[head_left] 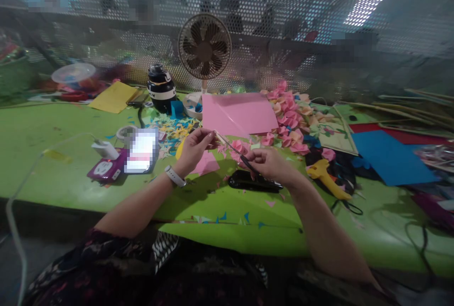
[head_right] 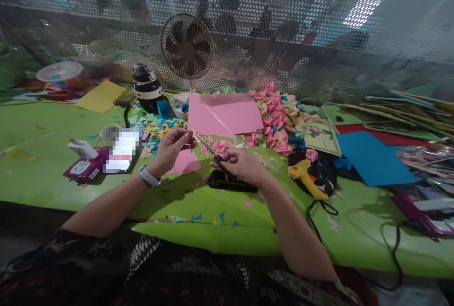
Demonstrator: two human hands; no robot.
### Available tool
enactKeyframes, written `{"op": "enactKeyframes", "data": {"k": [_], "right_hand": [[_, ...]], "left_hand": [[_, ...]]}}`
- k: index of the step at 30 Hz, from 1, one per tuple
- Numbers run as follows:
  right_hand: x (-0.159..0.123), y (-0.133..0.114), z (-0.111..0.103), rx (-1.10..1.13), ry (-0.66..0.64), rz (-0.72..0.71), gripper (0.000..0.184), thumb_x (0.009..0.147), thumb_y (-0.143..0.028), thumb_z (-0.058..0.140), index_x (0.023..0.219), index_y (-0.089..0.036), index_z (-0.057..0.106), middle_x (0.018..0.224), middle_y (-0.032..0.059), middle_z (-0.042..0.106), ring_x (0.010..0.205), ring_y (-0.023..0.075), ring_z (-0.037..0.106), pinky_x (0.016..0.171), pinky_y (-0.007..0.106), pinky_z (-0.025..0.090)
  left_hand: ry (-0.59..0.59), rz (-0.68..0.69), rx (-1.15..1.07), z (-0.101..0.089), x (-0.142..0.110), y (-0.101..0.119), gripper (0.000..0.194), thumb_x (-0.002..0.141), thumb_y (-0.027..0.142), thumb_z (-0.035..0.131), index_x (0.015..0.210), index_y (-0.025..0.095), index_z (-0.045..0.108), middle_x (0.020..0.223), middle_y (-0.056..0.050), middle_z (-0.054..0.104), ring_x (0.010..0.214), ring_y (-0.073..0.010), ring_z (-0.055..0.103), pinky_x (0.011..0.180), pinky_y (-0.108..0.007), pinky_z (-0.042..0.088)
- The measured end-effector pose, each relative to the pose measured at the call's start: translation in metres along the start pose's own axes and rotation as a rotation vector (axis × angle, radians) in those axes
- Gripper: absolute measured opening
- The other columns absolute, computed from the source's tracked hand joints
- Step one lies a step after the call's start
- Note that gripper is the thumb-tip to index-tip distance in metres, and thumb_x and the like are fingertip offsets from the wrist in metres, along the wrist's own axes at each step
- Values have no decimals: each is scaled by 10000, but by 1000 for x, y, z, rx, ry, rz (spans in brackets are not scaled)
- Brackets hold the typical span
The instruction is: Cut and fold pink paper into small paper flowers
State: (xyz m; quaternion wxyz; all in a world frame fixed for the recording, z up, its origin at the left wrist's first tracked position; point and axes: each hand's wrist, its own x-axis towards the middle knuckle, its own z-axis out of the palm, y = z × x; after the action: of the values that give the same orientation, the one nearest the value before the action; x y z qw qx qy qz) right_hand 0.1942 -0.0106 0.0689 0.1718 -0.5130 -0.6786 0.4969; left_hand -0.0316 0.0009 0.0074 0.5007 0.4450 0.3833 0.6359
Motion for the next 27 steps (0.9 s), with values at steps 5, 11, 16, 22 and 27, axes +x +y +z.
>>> {"op": "enactKeyframes", "data": {"k": [5,11,16,22,27], "right_hand": [[0,-1,1,-23,4,5,427,636,-575,813,677,-215,586,603,4,641,561,135,581,518,273,397],[3,4,1,-46,14,-23,388,692,-564,764,682,-217,590,618,11,659,571,147,609,522,278,414],[6,10,1,-31,-1,-43,378,693,-557,773,698,-218,606,646,22,676,580,159,625,540,299,450],[7,12,1,28,20,-36,412,685,-572,777,727,-199,610,625,6,654,557,132,602,519,261,417],[5,6,2,3,16,-25,456,656,-616,781,706,-193,617,610,2,654,559,129,606,518,249,411]], "left_hand": [[6,14,8,1,0,1,210,818,351,758,823,173,646,721,-11,700,643,-113,673,684,-285,590],[4,25,29,3,-2,3,193,819,338,758,818,174,657,719,-16,700,651,-120,677,700,-294,593],[7,18,24,2,-2,3,242,798,378,776,827,170,657,721,-13,706,658,-121,682,707,-295,593],[-14,-89,-121,1,-1,1,322,780,469,780,853,165,701,824,-46,746,744,-150,720,733,-310,597],[-13,-191,-289,3,-1,-1,255,737,377,833,861,177,734,867,-38,768,840,-157,733,839,-325,591]]}}
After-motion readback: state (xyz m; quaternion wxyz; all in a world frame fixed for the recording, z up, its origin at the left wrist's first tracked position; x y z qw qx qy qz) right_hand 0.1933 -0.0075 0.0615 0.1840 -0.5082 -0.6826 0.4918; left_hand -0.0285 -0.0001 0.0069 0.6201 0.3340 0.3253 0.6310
